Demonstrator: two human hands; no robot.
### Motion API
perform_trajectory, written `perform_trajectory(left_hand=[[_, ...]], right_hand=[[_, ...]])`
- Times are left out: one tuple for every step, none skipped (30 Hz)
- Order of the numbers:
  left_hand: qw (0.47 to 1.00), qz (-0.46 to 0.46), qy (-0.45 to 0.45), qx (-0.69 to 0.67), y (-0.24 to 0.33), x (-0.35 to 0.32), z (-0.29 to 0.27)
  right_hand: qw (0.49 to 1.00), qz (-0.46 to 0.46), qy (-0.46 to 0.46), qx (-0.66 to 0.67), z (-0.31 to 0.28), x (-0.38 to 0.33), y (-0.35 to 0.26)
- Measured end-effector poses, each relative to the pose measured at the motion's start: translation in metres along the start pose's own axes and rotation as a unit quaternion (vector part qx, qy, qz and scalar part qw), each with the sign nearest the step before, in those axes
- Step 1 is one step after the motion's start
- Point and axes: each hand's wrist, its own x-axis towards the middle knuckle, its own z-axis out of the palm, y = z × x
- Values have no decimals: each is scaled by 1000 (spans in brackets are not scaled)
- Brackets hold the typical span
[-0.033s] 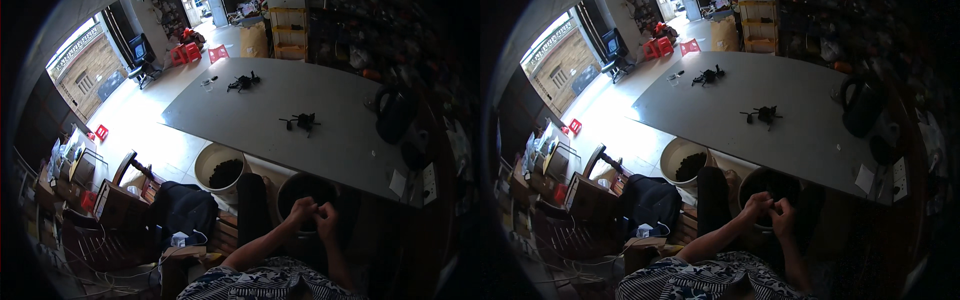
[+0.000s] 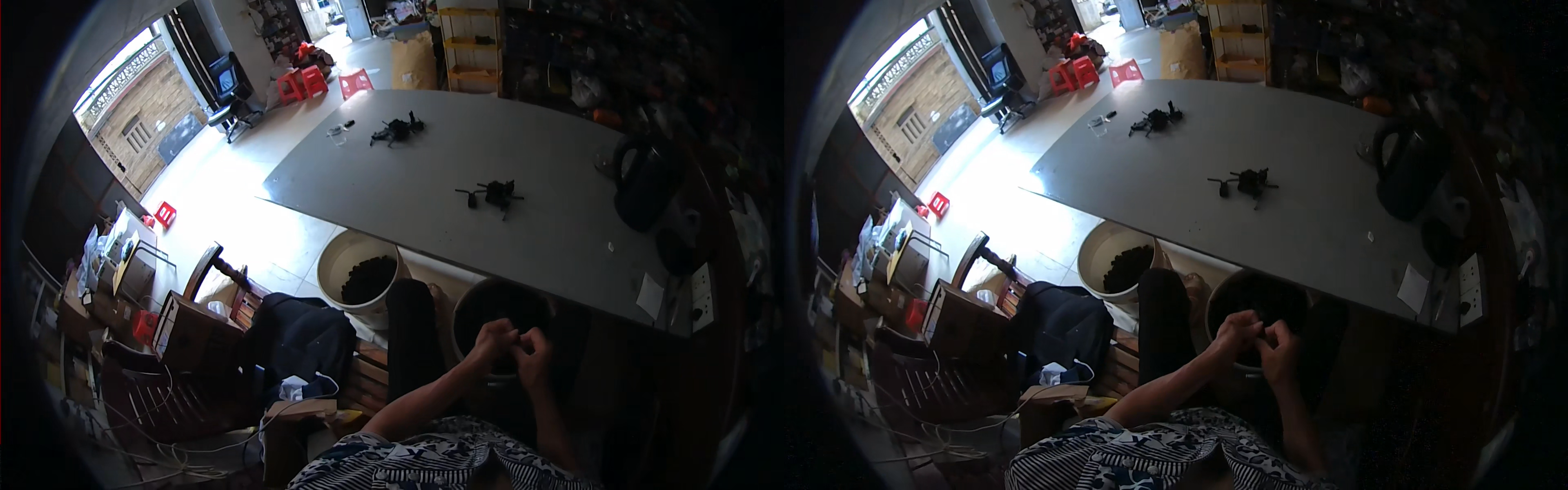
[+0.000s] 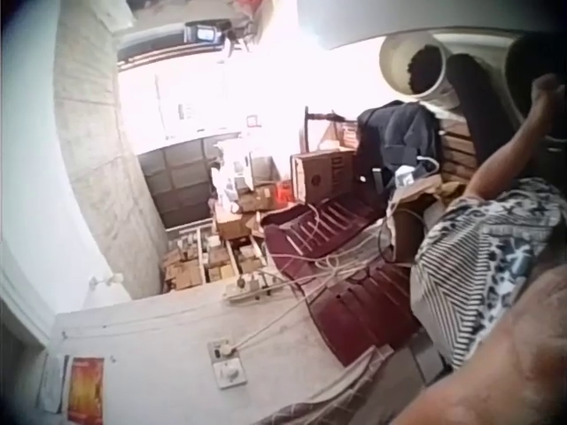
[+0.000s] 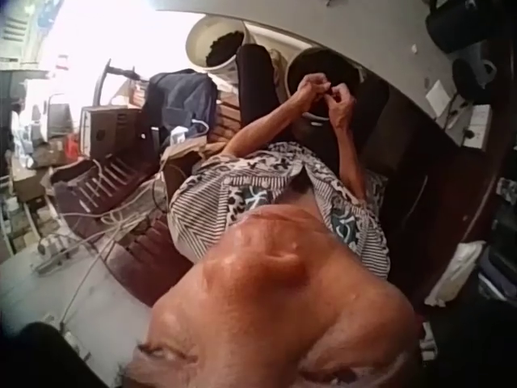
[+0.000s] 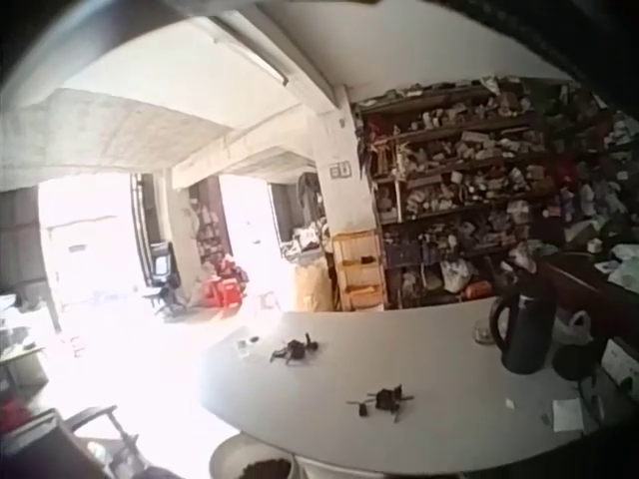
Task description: Assembling small black plastic components at a workbench and placing them in a bucket.
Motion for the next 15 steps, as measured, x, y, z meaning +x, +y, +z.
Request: perform_trajectory(left_hand=[[1000,10,12,0,-7,5,-1],[1000,15,24,-3,-14,9,-4],[1000,18,21,-6,-25,16,-13],[1000,19,20,-13,-33,24,-22],[1000,27,13,-6,-35,29,-29],[1000,-1,3,-3,-35,35,-34],[998,22,39,48,-39,42,-35],[991,48,70,102,-42,49,-33],[992,12,56,109,-39,52,-33],[992,-20,43,117,-34,55,-37],[989,-3,30,143,-44,64,-50],[986,14,17,168,-57,70,-63],[986,3,7,166,-59,72,-63],[989,-1,20,147,-58,73,-61],[991,-4,35,128,-57,72,-59]], right_hand=[[999,-20,1,-25,0,3,8],[998,-34,1,-52,1,6,17],[997,-53,1,-57,6,11,29],[995,-71,-3,-65,12,21,40],[998,-33,-30,-32,17,29,45],[999,-12,-28,-25,18,35,51],[999,13,5,-44,18,39,56],[999,30,6,14,15,43,73],[996,43,6,75,12,44,88],[995,61,16,71,6,42,90],[993,60,-5,104,3,40,86],[989,59,-26,137,2,37,85],[988,70,-16,134,0,35,89],[980,71,-7,188,-2,33,94],[968,70,1,242,-3,32,97]])
